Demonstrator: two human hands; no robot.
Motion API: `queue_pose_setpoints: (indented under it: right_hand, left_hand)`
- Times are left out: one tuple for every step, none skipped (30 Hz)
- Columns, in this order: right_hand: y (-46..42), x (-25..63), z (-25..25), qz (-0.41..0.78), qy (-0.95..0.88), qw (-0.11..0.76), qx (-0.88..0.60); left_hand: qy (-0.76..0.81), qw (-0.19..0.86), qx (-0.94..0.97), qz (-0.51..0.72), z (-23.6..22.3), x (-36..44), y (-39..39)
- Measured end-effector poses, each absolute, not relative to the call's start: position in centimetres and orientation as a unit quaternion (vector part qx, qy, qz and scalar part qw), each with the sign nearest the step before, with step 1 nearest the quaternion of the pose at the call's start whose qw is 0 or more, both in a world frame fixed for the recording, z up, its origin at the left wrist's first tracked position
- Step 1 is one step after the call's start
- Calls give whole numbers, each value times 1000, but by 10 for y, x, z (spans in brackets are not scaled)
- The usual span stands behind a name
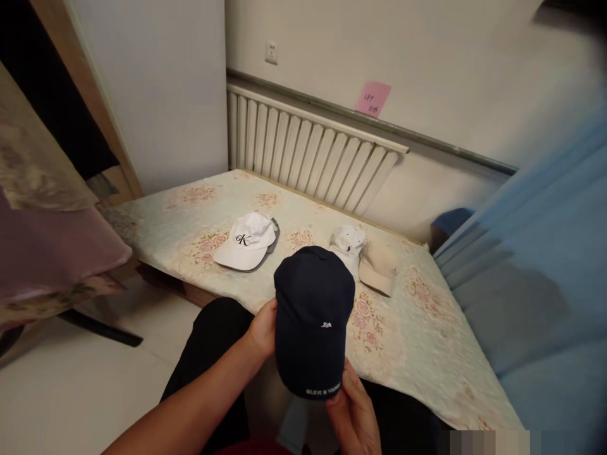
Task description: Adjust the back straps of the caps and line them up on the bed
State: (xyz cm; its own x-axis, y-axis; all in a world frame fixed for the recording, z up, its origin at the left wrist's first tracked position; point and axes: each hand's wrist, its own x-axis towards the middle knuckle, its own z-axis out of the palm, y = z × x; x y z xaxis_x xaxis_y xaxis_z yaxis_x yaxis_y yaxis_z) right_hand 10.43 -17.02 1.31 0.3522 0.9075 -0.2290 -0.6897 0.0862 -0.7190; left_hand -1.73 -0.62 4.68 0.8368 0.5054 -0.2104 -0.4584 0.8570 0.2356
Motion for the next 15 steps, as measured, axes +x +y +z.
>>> queue_pose_setpoints:
  right_hand:
    - [-168,105,12,547,-138,728,-389]
    - [-166,105,11,544,-136,733,-385]
    - [-165,105,10,543,-133,736,-381]
    - [-163,106,9,543,-131,740,-375]
    - [-161,106,8,544,-128,743,-368]
    - [-160,106,7,547,-124,746,-360]
    - [-160,106,7,550,-121,748,-352]
    - [-159,106,6,554,-118,749,-344]
    - [-159,107,6,557,-114,750,-337]
    - [-159,107,5,559,-111,751,-332]
    - [-160,107,4,560,-110,752,-330]
    - [-160,107,3,558,-110,752,-332]
    - [-160,108,3,556,-111,752,-336]
    - [-160,107,2,553,-114,751,-343]
    - [-160,107,1,550,-118,749,-350]
  left_hand:
    - [125,956,90,250,46,-19,-8]
    - [113,956,95,253,45,-21,-9]
    - [102,956,101,258,44,-22,-11]
    - [97,955,106,259,44,-23,-11]
    - [99,955,111,257,44,-24,-12]
    - [107,955,115,251,45,-24,-12]
    - [118,953,122,249,45,-23,-12]
    - [128,949,130,257,47,-22,-11]
    - [135,941,142,275,48,-22,-11]
    - [138,932,159,296,49,-21,-11]
    - [137,922,179,316,50,-21,-11]
    - [136,913,199,331,50,-22,-10]
    - [134,906,216,339,50,-22,-10]
    - [135,902,228,340,49,-23,-10]
    - [138,901,235,338,48,-24,-9]
